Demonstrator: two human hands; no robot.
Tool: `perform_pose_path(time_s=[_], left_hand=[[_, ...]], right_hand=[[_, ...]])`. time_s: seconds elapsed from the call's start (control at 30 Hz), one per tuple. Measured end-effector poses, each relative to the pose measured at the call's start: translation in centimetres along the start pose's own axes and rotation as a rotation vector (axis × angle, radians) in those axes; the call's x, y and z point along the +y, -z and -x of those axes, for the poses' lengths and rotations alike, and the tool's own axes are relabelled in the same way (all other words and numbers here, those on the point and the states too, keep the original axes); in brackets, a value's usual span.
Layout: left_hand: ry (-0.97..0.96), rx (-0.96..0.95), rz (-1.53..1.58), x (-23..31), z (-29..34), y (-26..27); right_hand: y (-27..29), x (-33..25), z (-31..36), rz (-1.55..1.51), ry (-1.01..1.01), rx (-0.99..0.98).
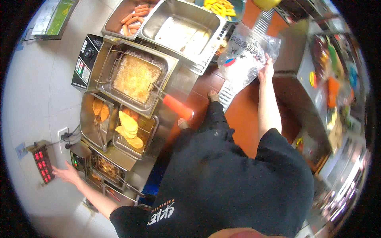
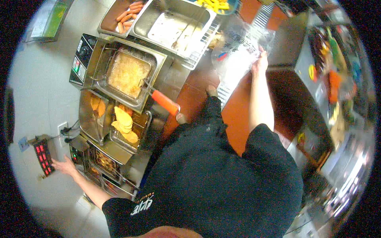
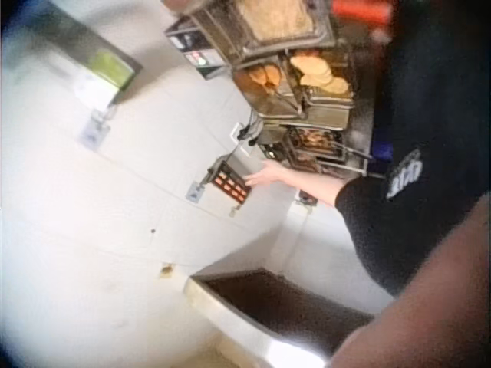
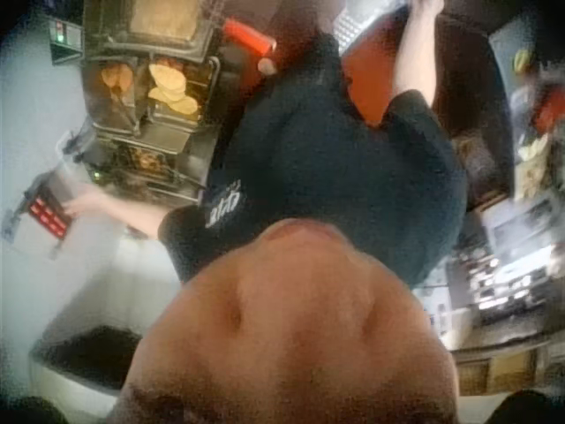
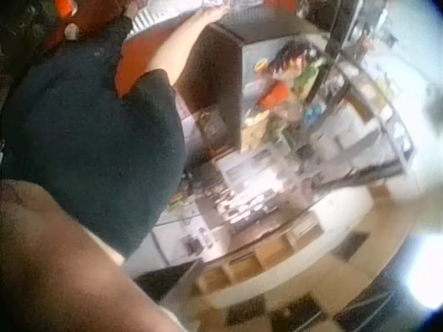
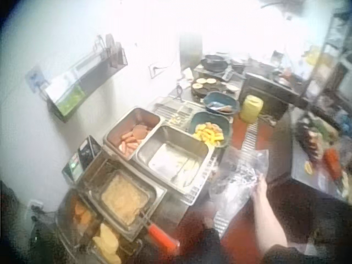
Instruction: The person assembles a burger by placing lettuce, tomato, and cheese on a bun, then wraps it in paper. They also scoop fried items into containers, place them in bags, and attach receipts to the packages.
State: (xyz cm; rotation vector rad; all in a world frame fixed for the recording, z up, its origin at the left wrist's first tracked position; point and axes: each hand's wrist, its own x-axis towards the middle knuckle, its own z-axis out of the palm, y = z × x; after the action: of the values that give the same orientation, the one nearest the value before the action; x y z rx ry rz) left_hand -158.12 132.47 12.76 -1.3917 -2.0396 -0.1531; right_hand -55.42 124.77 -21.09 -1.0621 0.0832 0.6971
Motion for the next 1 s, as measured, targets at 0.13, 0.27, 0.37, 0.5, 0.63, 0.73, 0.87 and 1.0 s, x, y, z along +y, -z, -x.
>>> perform_pose_path(time_s=[0.13,0.27,0.37,0.5,0.63,0.73,0.87,1.0], left_hand=[[0.150,-0.198,0.262,8.2,12.6,7.3],[0.202,-0.368,0.309,17.7,25.5,13.2],[0.400,-0.670,0.580,26.4,34.3,15.6],[-0.122,-1.362,0.860,36.0,42.3,18.3],[-0.101,-1.641,0.873,44.4,45.8,17.1],[-0.412,-1.535,0.977,50.5,47.4,15.2],[-0.780,-1.493,0.909,57.7,48.2,16.4],[-0.995,-1.411,1.040,65.5,49.3,21.6]], right_hand=[[0.4,10.5,-13.1,-0.038,-0.231,0.064],[-0.6,17.7,-18.2,1.210,-0.176,-0.067],[0.2,17.8,-15.0,1.127,-0.119,-0.286],[6.0,13.1,-4.9,1.411,0.103,-0.449],[17.4,5.5,8.4,1.662,-0.167,-0.614],[26.9,-2.3,18.0,1.724,-0.503,-0.590],[37.1,-14.4,25.2,1.278,-1.007,-0.199],[44.3,-21.4,27.5,1.323,-0.653,0.205]])
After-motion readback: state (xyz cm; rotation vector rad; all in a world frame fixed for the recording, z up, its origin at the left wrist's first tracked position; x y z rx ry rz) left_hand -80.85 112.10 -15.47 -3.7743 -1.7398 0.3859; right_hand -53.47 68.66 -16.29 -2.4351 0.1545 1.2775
